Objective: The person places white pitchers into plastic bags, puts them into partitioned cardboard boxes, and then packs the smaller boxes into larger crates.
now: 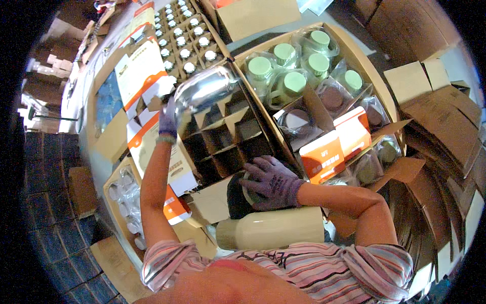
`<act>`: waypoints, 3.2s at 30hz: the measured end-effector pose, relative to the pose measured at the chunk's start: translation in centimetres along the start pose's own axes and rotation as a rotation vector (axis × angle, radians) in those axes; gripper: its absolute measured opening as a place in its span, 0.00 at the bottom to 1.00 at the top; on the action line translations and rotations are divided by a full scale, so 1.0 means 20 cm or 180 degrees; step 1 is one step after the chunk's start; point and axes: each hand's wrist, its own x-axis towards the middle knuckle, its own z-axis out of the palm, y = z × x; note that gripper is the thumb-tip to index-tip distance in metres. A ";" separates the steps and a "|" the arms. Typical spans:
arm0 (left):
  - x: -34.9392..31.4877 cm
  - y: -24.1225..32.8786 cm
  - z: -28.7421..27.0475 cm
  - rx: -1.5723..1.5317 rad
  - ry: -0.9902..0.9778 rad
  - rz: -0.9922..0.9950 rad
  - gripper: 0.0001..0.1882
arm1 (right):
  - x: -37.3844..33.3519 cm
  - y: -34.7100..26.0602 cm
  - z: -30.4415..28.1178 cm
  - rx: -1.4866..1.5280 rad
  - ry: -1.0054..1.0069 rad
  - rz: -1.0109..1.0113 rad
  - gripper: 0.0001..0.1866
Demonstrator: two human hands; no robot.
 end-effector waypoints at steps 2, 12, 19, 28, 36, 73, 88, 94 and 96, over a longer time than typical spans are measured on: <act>-0.30 0.04 -0.10 0.0005 0.0136 0.0366 0.29 | -0.06 -0.07 0.01 -0.0078 0.0016 -0.0018 0.35; -1.51 0.43 -0.36 -0.0058 0.0127 0.1061 0.29 | -0.27 -0.33 0.07 0.0180 0.0461 -0.1048 0.29; -1.97 0.37 -0.52 -0.1593 -0.0281 0.0548 0.24 | -0.42 -0.70 -0.28 0.2313 0.1246 -0.0541 0.66; -2.30 0.45 -0.47 -0.4597 -0.1726 -0.0846 0.38 | -0.57 -0.62 -0.21 0.3059 0.1131 0.0201 0.53; -2.50 0.39 -0.42 -0.0695 -0.1301 0.1750 0.47 | -1.33 -0.30 -0.19 0.4840 0.2261 0.1789 0.35; -2.50 0.08 -0.18 -0.4296 -0.1333 -0.2043 0.35 | -1.34 -0.77 -0.05 0.1824 -0.0082 0.1585 0.46; -2.54 0.01 -0.25 -0.4993 -0.0675 -0.1716 0.31 | -0.95 -0.71 -0.04 0.1609 -0.0409 0.0749 0.37; -2.59 -0.13 -0.15 -0.6016 -0.0590 -0.1964 0.30 | -0.44 -0.52 -0.26 0.0754 0.0424 0.0544 0.35; -2.58 -0.18 -0.11 -0.5655 -0.0305 -0.1759 0.31 | -0.34 -0.49 -0.16 -0.1379 -0.0268 0.0210 0.47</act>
